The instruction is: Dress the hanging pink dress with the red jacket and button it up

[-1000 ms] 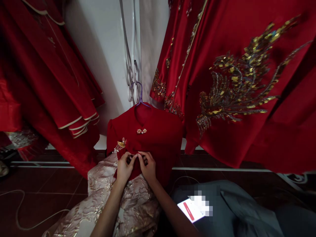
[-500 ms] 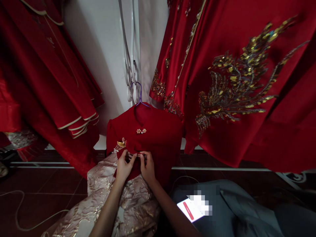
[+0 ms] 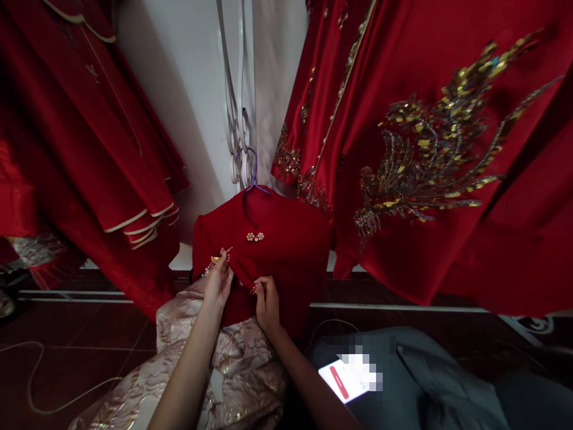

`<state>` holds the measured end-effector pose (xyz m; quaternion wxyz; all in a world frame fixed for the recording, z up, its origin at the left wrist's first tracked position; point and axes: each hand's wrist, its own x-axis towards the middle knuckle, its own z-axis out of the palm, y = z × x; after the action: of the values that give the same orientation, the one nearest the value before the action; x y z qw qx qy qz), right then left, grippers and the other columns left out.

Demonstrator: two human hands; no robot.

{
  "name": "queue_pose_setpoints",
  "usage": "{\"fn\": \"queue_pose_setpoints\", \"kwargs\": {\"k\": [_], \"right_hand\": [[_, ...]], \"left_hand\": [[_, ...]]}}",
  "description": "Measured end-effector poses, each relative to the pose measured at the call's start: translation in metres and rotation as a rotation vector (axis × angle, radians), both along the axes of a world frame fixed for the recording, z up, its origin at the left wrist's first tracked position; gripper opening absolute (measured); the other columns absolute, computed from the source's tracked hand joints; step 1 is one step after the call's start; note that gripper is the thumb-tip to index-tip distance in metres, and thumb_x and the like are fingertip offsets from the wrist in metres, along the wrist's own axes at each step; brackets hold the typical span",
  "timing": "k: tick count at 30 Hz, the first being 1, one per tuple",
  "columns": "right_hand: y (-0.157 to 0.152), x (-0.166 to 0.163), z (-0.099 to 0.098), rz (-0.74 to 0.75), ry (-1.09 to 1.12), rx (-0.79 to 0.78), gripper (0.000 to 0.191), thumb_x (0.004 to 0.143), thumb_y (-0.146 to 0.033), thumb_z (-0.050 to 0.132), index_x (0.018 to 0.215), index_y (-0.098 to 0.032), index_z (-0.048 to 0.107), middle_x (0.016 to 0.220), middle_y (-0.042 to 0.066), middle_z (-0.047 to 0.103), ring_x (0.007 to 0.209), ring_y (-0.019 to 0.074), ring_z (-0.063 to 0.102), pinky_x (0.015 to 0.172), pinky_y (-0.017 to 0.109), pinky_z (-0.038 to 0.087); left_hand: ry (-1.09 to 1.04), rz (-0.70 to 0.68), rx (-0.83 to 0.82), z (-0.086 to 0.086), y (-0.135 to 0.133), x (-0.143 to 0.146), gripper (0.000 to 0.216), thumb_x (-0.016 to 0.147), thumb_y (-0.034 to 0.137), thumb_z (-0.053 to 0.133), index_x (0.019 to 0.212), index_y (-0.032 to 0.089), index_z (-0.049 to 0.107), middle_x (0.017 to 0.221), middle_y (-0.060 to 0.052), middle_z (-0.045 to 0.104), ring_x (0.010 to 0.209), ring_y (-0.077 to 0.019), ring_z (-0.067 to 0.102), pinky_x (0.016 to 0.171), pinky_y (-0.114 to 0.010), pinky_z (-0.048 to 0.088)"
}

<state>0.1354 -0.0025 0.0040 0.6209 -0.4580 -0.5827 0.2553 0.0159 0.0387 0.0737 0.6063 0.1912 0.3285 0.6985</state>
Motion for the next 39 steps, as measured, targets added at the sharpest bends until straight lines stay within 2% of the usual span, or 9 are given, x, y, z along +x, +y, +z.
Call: {"fn": "queue_pose_setpoints", "kwargs": {"k": [3,7,13,17,20,24,28,33,39], "right_hand": [[0.000,0.000,0.000,0.007,-0.005,-0.009,0.017,0.090,-0.032,0.036,0.090,-0.021,0.050,0.077,0.001,0.053,0.067,0.0146,0.052,0.065,0.027,0.042],[0.000,0.000,0.000,0.023,-0.016,-0.030,0.017,0.091,-0.032,0.036,0.090,-0.021,0.049,0.075,0.001,0.052,0.066,0.0142,0.051,0.064,0.027,0.041],[0.001,0.001,-0.002,0.035,-0.015,-0.027,0.018,0.091,-0.032,0.035,0.089,-0.021,0.048,0.075,0.000,0.051,0.066,0.0137,0.051,0.065,0.027,0.040],[0.001,0.001,-0.006,0.031,0.016,-0.027,0.016,0.090,-0.031,0.035,0.086,-0.020,0.047,0.071,-0.001,0.048,0.062,0.0127,0.047,0.061,0.025,0.038],[0.002,0.001,-0.009,0.021,0.034,-0.029,0.015,0.090,-0.030,0.034,0.085,-0.021,0.045,0.070,-0.002,0.046,0.060,0.0123,0.045,0.058,0.024,0.036],[0.002,0.002,-0.009,0.018,0.009,-0.036,0.013,0.089,-0.029,0.035,0.084,-0.021,0.045,0.068,-0.003,0.044,0.058,0.0124,0.043,0.057,0.024,0.035],[0.001,0.003,-0.007,0.010,-0.015,-0.038,0.013,0.089,-0.029,0.034,0.084,-0.022,0.045,0.068,-0.003,0.044,0.057,0.0125,0.043,0.056,0.025,0.035],[0.001,0.003,-0.009,0.027,0.036,-0.036,0.011,0.087,-0.026,0.035,0.083,-0.022,0.044,0.070,-0.002,0.045,0.058,0.0126,0.046,0.057,0.025,0.037],[0.001,0.002,-0.007,0.021,0.026,-0.024,0.013,0.089,-0.027,0.034,0.083,-0.022,0.044,0.069,-0.002,0.046,0.059,0.0134,0.048,0.058,0.026,0.039]], "left_hand": [[0.010,-0.013,0.034,-0.002,-0.005,-0.003,0.019,0.080,0.031,0.059,0.092,0.017,0.065,0.103,-0.008,0.067,0.099,-0.0146,0.062,0.083,-0.025,0.050],[0.016,0.042,0.056,-0.007,-0.004,-0.001,0.013,0.078,0.023,0.060,0.088,0.017,0.065,0.100,-0.006,0.068,0.099,-0.0130,0.062,0.088,-0.024,0.048],[0.015,0.082,-0.113,-0.004,0.001,0.000,0.014,0.072,0.015,0.059,0.083,0.015,0.067,0.092,-0.005,0.070,0.083,-0.0113,0.065,0.077,-0.022,0.050],[0.093,-0.049,-0.083,0.004,0.002,0.002,0.020,0.076,0.026,0.054,0.087,0.017,0.067,0.089,-0.003,0.070,0.078,-0.0112,0.064,0.076,-0.023,0.048],[0.400,-0.137,0.123,0.017,0.007,0.007,0.024,0.077,0.032,0.055,0.089,0.016,0.069,0.091,-0.006,0.069,0.086,-0.0144,0.063,0.083,-0.026,0.045],[1.152,0.042,0.502,0.043,0.020,0.011,0.024,0.081,0.033,0.054,0.098,0.022,0.067,0.097,-0.005,0.064,0.092,-0.0157,0.056,0.084,-0.028,0.044],[1.795,0.136,0.668,0.063,0.029,0.009,0.025,0.085,0.037,0.050,0.098,0.024,0.066,0.093,-0.007,0.054,0.093,-0.0197,0.048,0.074,-0.029,0.045],[2.067,0.192,0.798,0.067,0.035,0.010,0.026,0.087,0.034,0.045,0.089,0.016,0.064,0.095,-0.010,0.050,0.093,-0.0211,0.044,0.077,-0.032,0.045],[2.151,0.158,0.887,0.076,0.038,0.012,0.019,0.086,0.029,0.047,0.093,0.015,0.058,0.103,-0.012,0.053,0.099,-0.0248,0.045,0.083,-0.040,0.040]]}}
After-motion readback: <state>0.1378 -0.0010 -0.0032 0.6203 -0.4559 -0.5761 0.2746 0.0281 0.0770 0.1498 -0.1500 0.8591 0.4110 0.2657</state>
